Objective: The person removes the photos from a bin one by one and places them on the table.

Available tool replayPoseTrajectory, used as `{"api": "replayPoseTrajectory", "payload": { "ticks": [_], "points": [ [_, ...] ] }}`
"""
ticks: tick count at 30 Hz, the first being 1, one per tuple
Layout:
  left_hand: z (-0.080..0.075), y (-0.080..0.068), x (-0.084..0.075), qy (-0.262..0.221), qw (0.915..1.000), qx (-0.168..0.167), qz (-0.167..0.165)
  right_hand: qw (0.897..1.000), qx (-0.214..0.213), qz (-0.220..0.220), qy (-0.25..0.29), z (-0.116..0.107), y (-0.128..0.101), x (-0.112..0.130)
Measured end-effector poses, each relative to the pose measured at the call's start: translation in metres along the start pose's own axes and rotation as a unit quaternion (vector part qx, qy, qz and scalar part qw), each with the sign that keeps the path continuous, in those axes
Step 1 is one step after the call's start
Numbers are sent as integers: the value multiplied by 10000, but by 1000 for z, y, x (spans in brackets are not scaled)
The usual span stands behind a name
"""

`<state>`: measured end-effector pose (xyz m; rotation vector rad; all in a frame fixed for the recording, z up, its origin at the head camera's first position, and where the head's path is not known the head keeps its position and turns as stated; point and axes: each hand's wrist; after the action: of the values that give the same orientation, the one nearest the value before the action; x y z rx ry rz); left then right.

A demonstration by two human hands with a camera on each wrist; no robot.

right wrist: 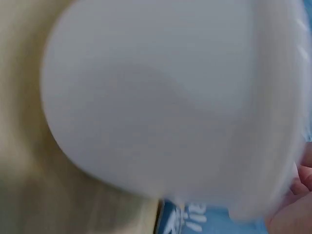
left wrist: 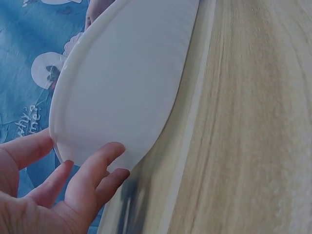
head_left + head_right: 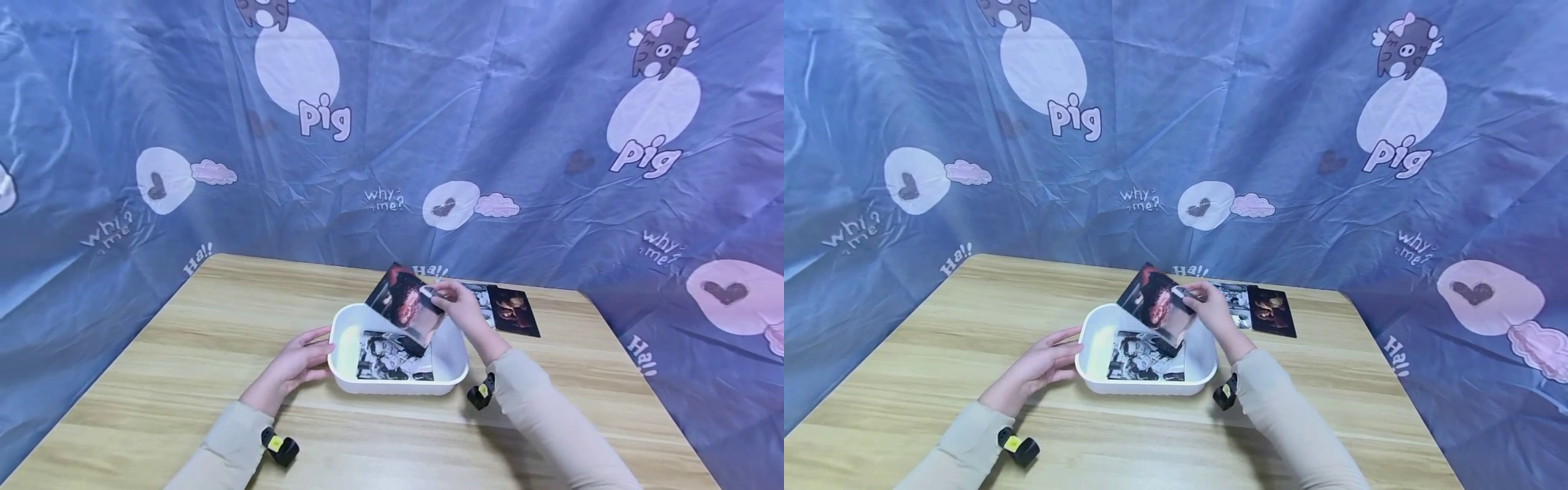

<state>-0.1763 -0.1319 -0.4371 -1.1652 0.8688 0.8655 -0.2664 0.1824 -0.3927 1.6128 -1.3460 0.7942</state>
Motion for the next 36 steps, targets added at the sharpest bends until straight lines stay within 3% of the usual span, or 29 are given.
{"api": "replayPoseTrajectory", "payload": {
  "ticks": [6,13,22,29,36],
  "points": [
    [-1,0,0,36,10000,-12,-3,9969,-495,252,552,-35,13,-11],
    [-2,1,0,33,10000,25,-2,9899,-1130,638,579,-78,16,-28],
    [-3,4,-1,3,9999,155,37,9660,-1976,1025,1314,-119,14,-58],
    [-3,5,2,22,9999,119,10,9477,-2392,1693,1261,-145,5,-93],
    [-4,7,0,35,9999,115,33,9343,-2578,2154,1195,-159,-7,-111]
  ]
}}
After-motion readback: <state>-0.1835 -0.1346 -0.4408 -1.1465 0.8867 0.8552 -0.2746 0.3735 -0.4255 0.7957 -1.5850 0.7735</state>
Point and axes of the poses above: each hand's wrist, its own y-axis towards the middle knuckle, its own z-axis out of the palm, x = y × z, and after that the axes turned 6 degrees about -z, right-handed
